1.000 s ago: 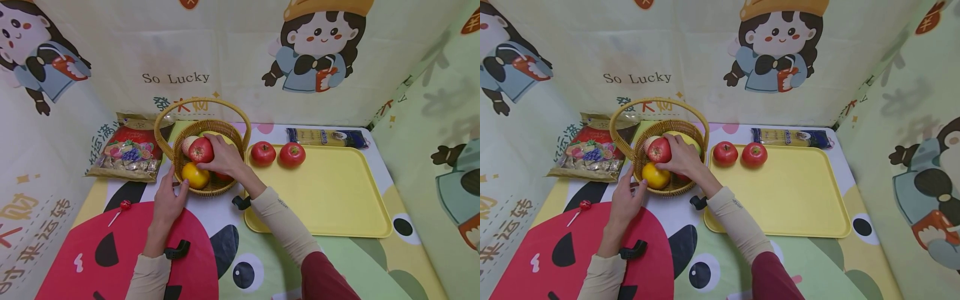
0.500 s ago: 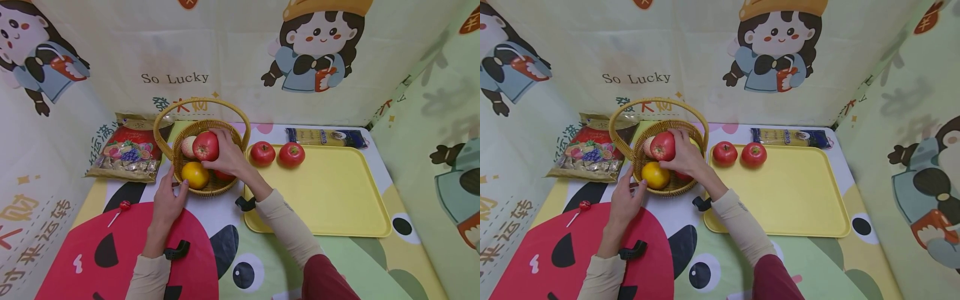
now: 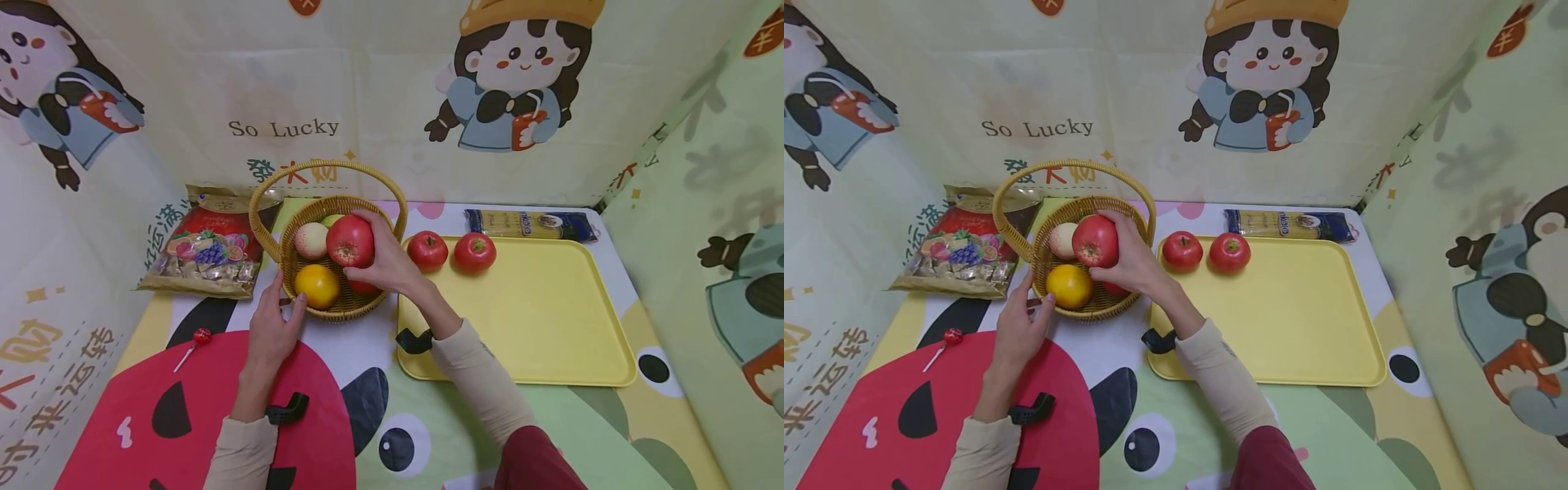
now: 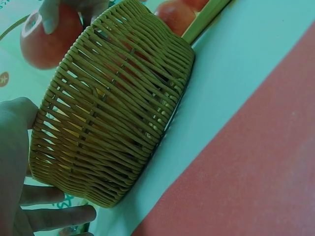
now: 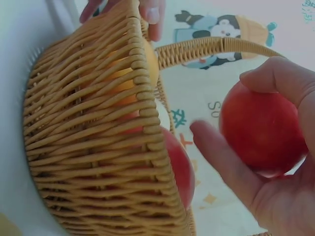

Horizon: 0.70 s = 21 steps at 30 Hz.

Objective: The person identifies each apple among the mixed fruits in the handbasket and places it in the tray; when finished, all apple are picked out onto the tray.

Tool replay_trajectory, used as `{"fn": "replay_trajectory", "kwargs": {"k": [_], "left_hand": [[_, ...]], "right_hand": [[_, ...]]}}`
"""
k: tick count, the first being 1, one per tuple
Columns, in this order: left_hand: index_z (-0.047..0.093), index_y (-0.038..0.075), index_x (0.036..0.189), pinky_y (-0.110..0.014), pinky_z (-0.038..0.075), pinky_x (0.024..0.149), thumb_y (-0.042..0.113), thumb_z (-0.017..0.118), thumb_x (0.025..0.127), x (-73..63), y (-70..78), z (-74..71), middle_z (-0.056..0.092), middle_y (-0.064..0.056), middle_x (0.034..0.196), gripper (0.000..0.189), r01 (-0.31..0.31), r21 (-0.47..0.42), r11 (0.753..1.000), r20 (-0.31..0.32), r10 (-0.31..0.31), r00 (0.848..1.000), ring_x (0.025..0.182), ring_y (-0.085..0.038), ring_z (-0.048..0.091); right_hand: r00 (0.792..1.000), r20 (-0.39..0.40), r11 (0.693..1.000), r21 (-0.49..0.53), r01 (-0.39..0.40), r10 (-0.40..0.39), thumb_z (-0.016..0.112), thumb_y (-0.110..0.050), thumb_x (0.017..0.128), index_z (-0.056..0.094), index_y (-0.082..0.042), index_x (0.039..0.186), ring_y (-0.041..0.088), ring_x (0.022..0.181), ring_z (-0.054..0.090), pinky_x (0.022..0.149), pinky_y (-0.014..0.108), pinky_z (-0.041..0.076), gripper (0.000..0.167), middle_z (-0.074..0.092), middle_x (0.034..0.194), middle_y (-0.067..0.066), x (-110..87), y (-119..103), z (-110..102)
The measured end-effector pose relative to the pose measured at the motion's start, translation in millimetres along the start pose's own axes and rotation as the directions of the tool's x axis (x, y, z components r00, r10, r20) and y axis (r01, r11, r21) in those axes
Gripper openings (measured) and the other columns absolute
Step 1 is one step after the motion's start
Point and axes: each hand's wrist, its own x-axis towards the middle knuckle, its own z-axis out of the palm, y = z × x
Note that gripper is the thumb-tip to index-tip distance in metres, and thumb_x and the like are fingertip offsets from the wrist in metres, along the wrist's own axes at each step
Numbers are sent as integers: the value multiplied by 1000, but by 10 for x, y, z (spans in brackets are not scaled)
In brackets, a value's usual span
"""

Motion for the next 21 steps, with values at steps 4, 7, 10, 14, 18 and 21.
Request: {"fn": "replay_trajectory", "kwargs": {"k": [4, 7, 10, 14, 18, 21], "left_hand": [[23, 15, 161, -59, 46, 105, 47, 51, 101, 5, -9, 6, 42, -20, 154, 73, -3, 3, 1000, -5, 3, 1000, 116, -37, 60], [23, 15, 161, -59, 47, 105, 48, 51, 100, 9, -11, 10, 43, -20, 154, 74, -12, 4, 1000, -12, 12, 1000, 115, -37, 61], [24, 14, 161, -59, 47, 104, 47, 50, 101, 5, -13, 13, 43, -21, 153, 74, -21, 0, 1000, -17, 21, 1000, 114, -37, 61], [24, 14, 160, -59, 47, 104, 47, 51, 100, 6, -19, 18, 43, -21, 154, 74, -23, -1, 1000, -19, 23, 1000, 114, -37, 62], [24, 14, 160, -58, 48, 105, 48, 51, 100, 13, -24, 20, 42, -20, 154, 74, -24, 3, 1000, -18, 24, 1000, 114, -37, 61], [23, 14, 161, -58, 47, 105, 48, 50, 100, 16, -24, 18, 42, -20, 154, 74, -23, 3, 1000, -15, 23, 1000, 114, -37, 61]], "right_hand": [[1000, -1, 998, 63, 26, -26, 83, -15, 73, 29, -24, 151, 23, 134, 45, 105, 45, 51, 95, 36, 151, 6, -63, 17, -36], [1000, -6, 994, 103, 30, -29, 83, -11, 73, 28, -29, 150, 24, 136, 43, 104, 46, 52, 96, 34, 152, 5, -106, 20, -67], [1000, -3, 987, 158, 22, -22, 83, -5, 73, 28, -30, 149, 25, 137, 42, 104, 48, 52, 97, 33, 153, 4, -141, 20, -98], [1000, 22, 974, 227, -22, 17, 85, -4, 72, 28, -31, 148, 24, 139, 39, 104, 48, 52, 99, 33, 153, 3, -186, 15, -132], [993, 64, 954, 276, -116, 102, 86, -17, 76, 26, -37, 147, 24, 139, 40, 103, 46, 52, 95, 34, 153, 1, -240, 4, -160], [982, 89, 933, 309, -185, 165, 82, -27, 81, 27, -40, 145, 26, 137, 41, 101, 47, 54, 86, 36, 152, 1, -282, -4, -183]]}}
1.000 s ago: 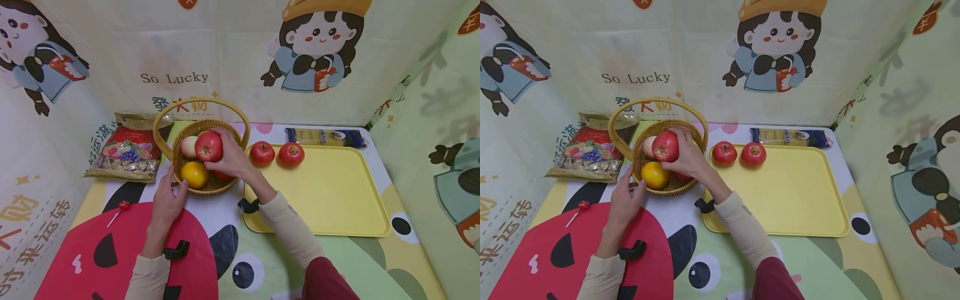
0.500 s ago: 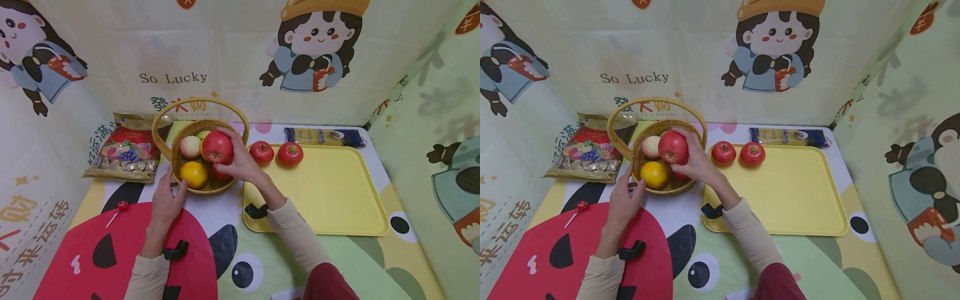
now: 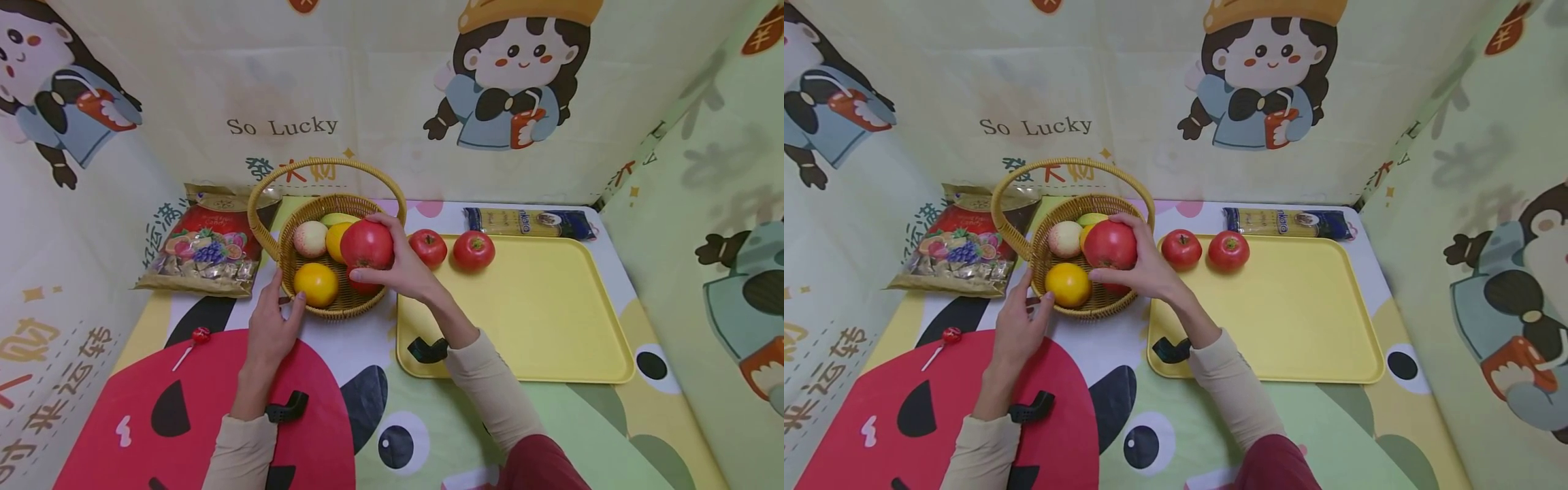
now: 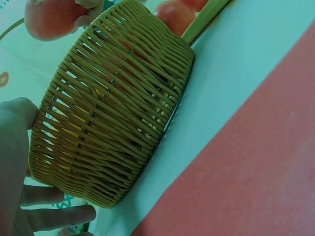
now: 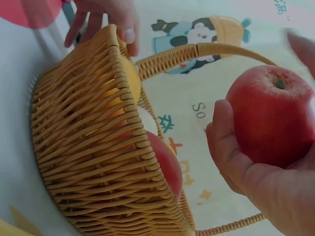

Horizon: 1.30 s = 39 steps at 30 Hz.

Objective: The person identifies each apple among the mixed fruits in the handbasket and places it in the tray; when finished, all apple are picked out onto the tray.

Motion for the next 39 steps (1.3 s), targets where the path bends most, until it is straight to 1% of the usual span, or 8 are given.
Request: {"fn": "replay_trajectory", "kwargs": {"k": [5, 8, 12, 17, 25, 30, 34, 39], "left_hand": [[23, 14, 161, -58, 48, 105, 48, 50, 100, -1, 6, -2, 43, -20, 154, 74, 3, -1, 1000, 2, -3, 1000, 114, -37, 61], [23, 14, 161, -58, 48, 105, 48, 51, 100, -4, 7, -2, 43, -20, 154, 75, 5, 2, 1000, 3, -5, 1000, 115, -36, 61], [23, 15, 161, -58, 47, 105, 49, 51, 100, -6, 12, -4, 42, -20, 155, 75, 8, 3, 1000, 5, -8, 1000, 115, -36, 60], [22, 15, 161, -59, 47, 106, 48, 51, 100, -8, 15, -9, 41, -20, 155, 75, 12, -3, 1000, 15, -12, 1000, 116, -37, 60], [21, 15, 161, -58, 46, 106, 48, 51, 100, -13, 14, -7, 40, -20, 156, 75, 21, -9, 1000, 26, -21, 999, 117, -37, 61], [22, 14, 161, -59, 46, 107, 48, 50, 100, -23, 18, -13, 40, -20, 156, 75, 17, -18, 1000, 31, -16, 999, 117, -37, 60], [22, 14, 161, -59, 46, 106, 47, 50, 101, -23, 14, -12, 41, -20, 156, 74, 6, -18, 1000, 22, -5, 1000, 116, -37, 61], [22, 15, 161, -59, 46, 106, 47, 50, 101, -19, 0, -8, 41, -20, 155, 74, 7, -22, 1000, 19, -6, 1000, 115, -37, 61]], "right_hand": [[1000, 3, 999, 34, -11, 10, 63, -29, 96, 31, -35, 143, 29, 137, 39, 100, 51, 54, 58, 37, 149, 5, -61, 6, -19], [1000, 2, 1000, 28, 2, -2, 56, -30, 100, 33, -31, 143, 28, 138, 38, 102, 51, 52, 48, 37, 149, 5, -100, 30, -27], [1000, -20, 1000, 19, 12, -11, 58, -27, 99, 35, -31, 142, 28, 136, 39, 101, 51, 53, 49, 38, 148, 5, -178, 52, -68], [998, -69, 1000, 18, 2, 0, 67, -23, 91, 38, -31, 143, 28, 135, 41, 97, 50, 55, 60, 39, 149, 3, -307, 60, -177], [990, -141, 999, -45, 19, -25, 75, -19, 83, 44, -21, 140, 30, 132, 46, 94, 51, 57, 64, 47, 144, 8, -453, 148, -415], [988, -157, 1000, -27, 1, -5, 74, -17, 84, 44, -19, 140, 31, 133, 45, 94, 51, 56, 64, 46, 144, 8, -549, 237, -582], [984, -176, 999, -11, -32, 30, 69, -18, 89, 41, -17, 141, 33, 134, 42, 95, 51, 55, 60, 42, 147, 12, -601, 285, -703], [972, -230, 999, -6, -46, 44, 62, -21, 94, 40, -15, 143, 32, 134, 41, 92, 38, 56, 54, 40, 148, 12, -630, 329, -843]]}}
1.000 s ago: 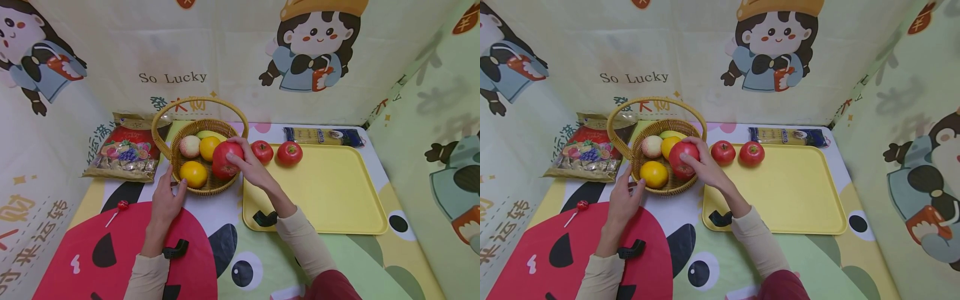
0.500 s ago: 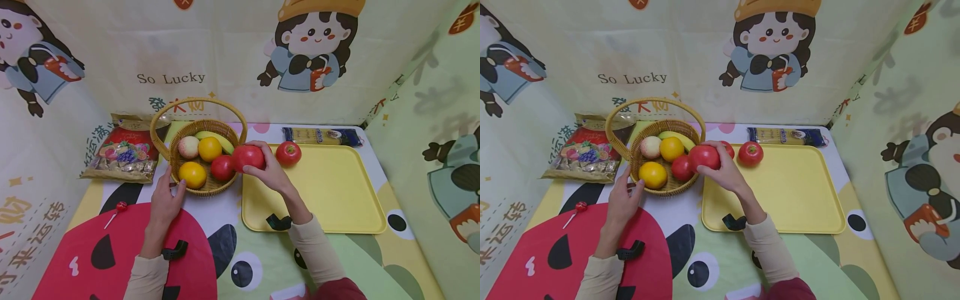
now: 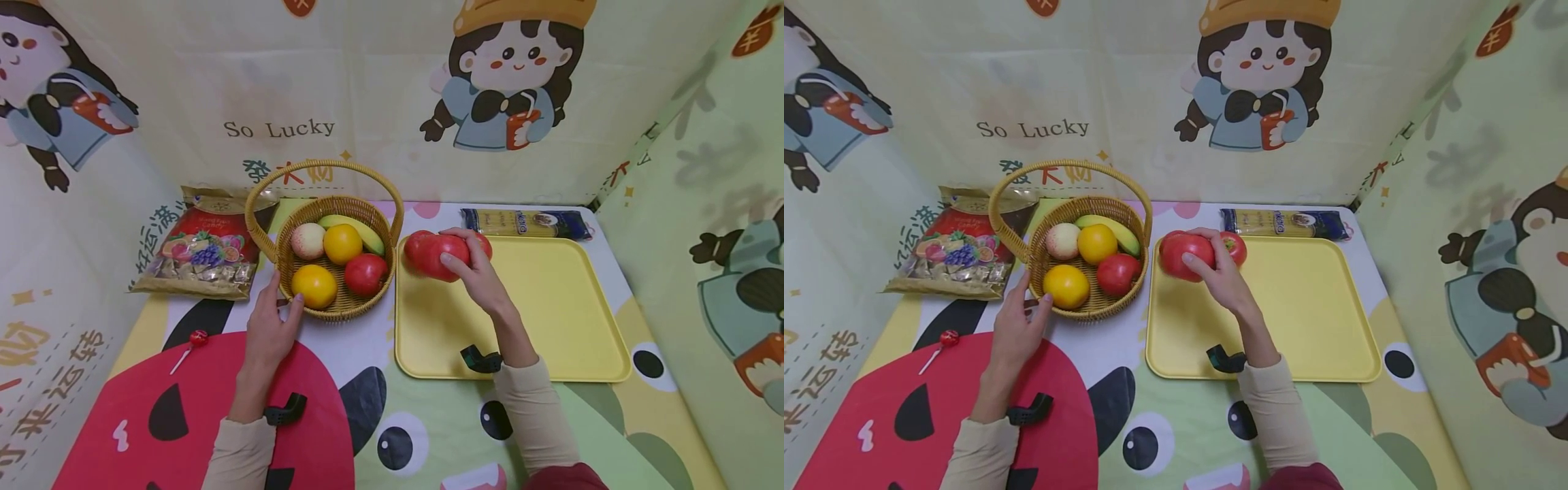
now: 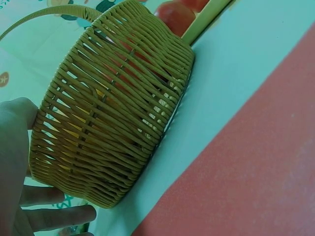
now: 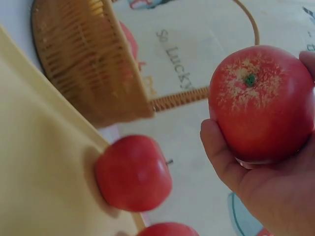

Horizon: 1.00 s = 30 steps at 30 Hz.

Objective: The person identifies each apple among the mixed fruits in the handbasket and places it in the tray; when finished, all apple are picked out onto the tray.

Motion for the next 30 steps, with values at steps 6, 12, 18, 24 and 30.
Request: {"fn": "replay_trajectory", "kwargs": {"k": [6, 12, 18, 24, 30], "left_hand": [[22, 15, 161, -59, 46, 106, 47, 51, 100, -3, -3, 2, 41, -20, 155, 74, -3, 0, 1000, -1, 3, 1000, 116, -37, 61], [23, 15, 161, -59, 47, 105, 47, 51, 101, -2, -7, 0, 41, -20, 155, 74, -12, -1, 1000, -8, 12, 1000, 115, -37, 61], [23, 14, 161, -59, 47, 104, 46, 51, 101, 1, -23, 8, 42, -21, 154, 74, -17, -5, 1000, -15, 17, 1000, 115, -37, 62], [24, 14, 160, -58, 49, 103, 46, 52, 101, 5, -22, 18, 44, -21, 152, 73, -24, -5, 1000, -28, 24, 999, 112, -36, 64], [24, 12, 160, -58, 49, 103, 45, 52, 101, 1, -14, 14, 44, -21, 152, 73, -29, -5, 1000, -32, 29, 999, 112, -37, 64]], "right_hand": [[998, -69, 999, 41, 13, -10, 65, -15, 92, 37, -15, 147, 31, 136, 41, 87, 20, 55, 61, 40, 150, 13, -12, 24, -174], [988, -156, 1000, -4, -14, 13, 72, -12, 86, 32, -17, 153, 29, 139, 39, 91, 21, 51, 78, 39, 154, 12, -37, 42, -381], [971, -220, 994, -36, -106, 96, 74, -15, 86, 30, -23, 157, 28, 138, 39, 90, 20, 51, 84, 37, 156, 8, -79, 56, -568], [944, -303, 989, -27, -145, 130, 77, -20, 86, 30, -22, 157, 26, 137, 39, 92, 19, 51, 84, 37, 156, 9, -118, 77, -717], [917, -378, 990, -18, -143, 125, 81, -18, 83, 31, -16, 153, 24, 135, 41, 101, 30, 53, 86, 38, 153, 8, -123, 161, -803]]}}
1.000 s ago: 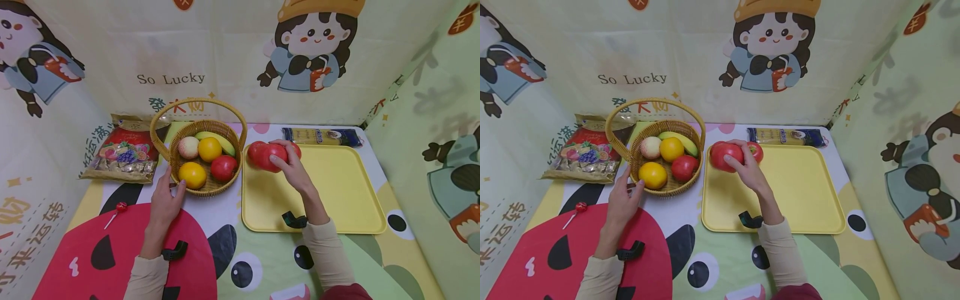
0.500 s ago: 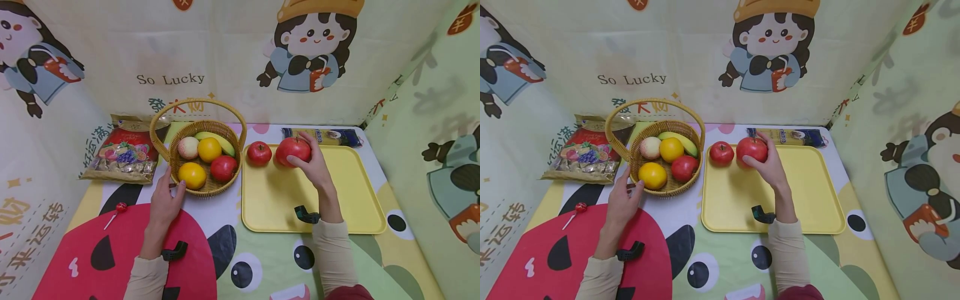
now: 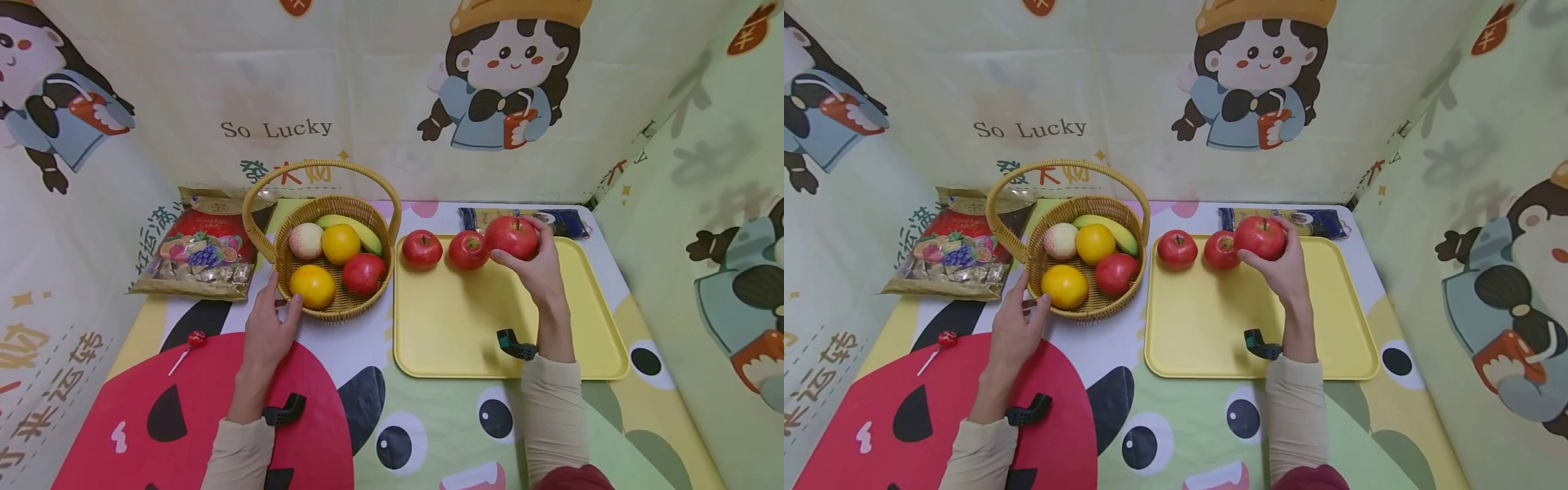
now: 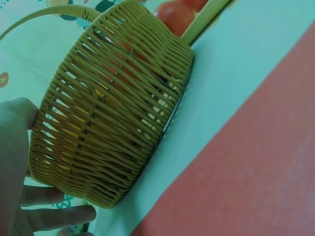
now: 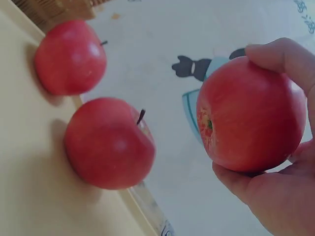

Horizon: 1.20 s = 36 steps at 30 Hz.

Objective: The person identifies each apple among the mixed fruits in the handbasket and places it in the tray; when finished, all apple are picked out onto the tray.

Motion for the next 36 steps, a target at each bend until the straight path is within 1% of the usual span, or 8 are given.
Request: {"fn": "replay_trajectory", "kwargs": {"k": [4, 7, 13, 15, 18, 26, 32, 36], "left_hand": [[24, 13, 160, -59, 48, 103, 46, 51, 101, -2, -2, -6, 44, -21, 152, 74, 9, 1, 1000, 5, -9, 1000, 113, -36, 63], [23, 14, 161, -59, 48, 104, 47, 51, 100, -1, -3, -11, 43, -21, 153, 74, 18, 0, 1000, 9, -18, 1000, 113, -36, 63], [24, 13, 160, -59, 48, 103, 47, 51, 101, 8, -5, -9, 44, -22, 152, 74, 6, 1, 1000, 4, -6, 1000, 112, -37, 63], [25, 12, 160, -59, 48, 103, 46, 51, 101, 14, -3, -9, 44, -22, 151, 73, 2, -1, 1000, 2, -2, 1000, 112, -37, 63], [25, 12, 160, -59, 48, 103, 46, 52, 100, 21, 2, -9, 45, -21, 151, 73, -2, 2, 1000, 0, 2, 1000, 112, -37, 63], [24, 13, 160, -59, 48, 103, 47, 51, 100, 15, 7, 2, 44, -21, 152, 74, 7, 13, 1000, 10, -7, 1000, 113, -37, 62], [25, 13, 160, -59, 48, 103, 46, 51, 101, 17, 1, 3, 45, -21, 151, 73, 3, 12, 1000, 11, -3, 1000, 113, -37, 62], [24, 13, 160, -59, 48, 103, 46, 51, 101, 5, -6, 4, 44, -21, 152, 73, 6, 10, 1000, 10, -6, 1000, 113, -37, 62]], "right_hand": [[999, -44, 1000, -9, -22, 21, 82, -19, 82, 30, -19, 153, 25, 140, 37, 109, 44, 49, 88, 36, 156, 6, 31, 56, -7], [995, -84, 998, -32, -50, 48, 81, -17, 82, 28, -23, 153, 25, 144, 33, 112, 49, 46, 89, 34, 158, 5, 54, 99, -17], [989, -128, 995, -58, -86, 78, 81, -15, 81, 22, -22, 153, 26, 146, 31, 114, 51, 43, 94, 31, 159, 4, 121, 226, -40], [987, -138, 993, -67, -97, 87, 81, -14, 81, 20, -21, 153, 27, 146, 31, 114, 51, 43, 95, 30, 160, 5, 156, 286, -38], [984, -153, 988, -108, -113, 96, 81, -15, 79, 21, -18, 153, 29, 145, 32, 115, 52, 42, 95, 28, 159, 10, 199, 373, -27], [975, -153, 955, -225, -195, 163, 82, -18, 78, 21, -13, 153, 37, 143, 34, 116, 55, 39, 96, 29, 154, 21, 209, 508, -16], [973, -153, 943, -260, -208, 173, 82, -24, 80, 19, -11, 154, 36, 144, 34, 116, 55, 39, 99, 32, 156, 20, 209, 582, -9], [973, -157, 939, -273, -209, 171, 82, -25, 81, 19, -9, 156, 37, 145, 34, 117, 56, 37, 98, 32, 158, 19, 221, 627, -4]]}}
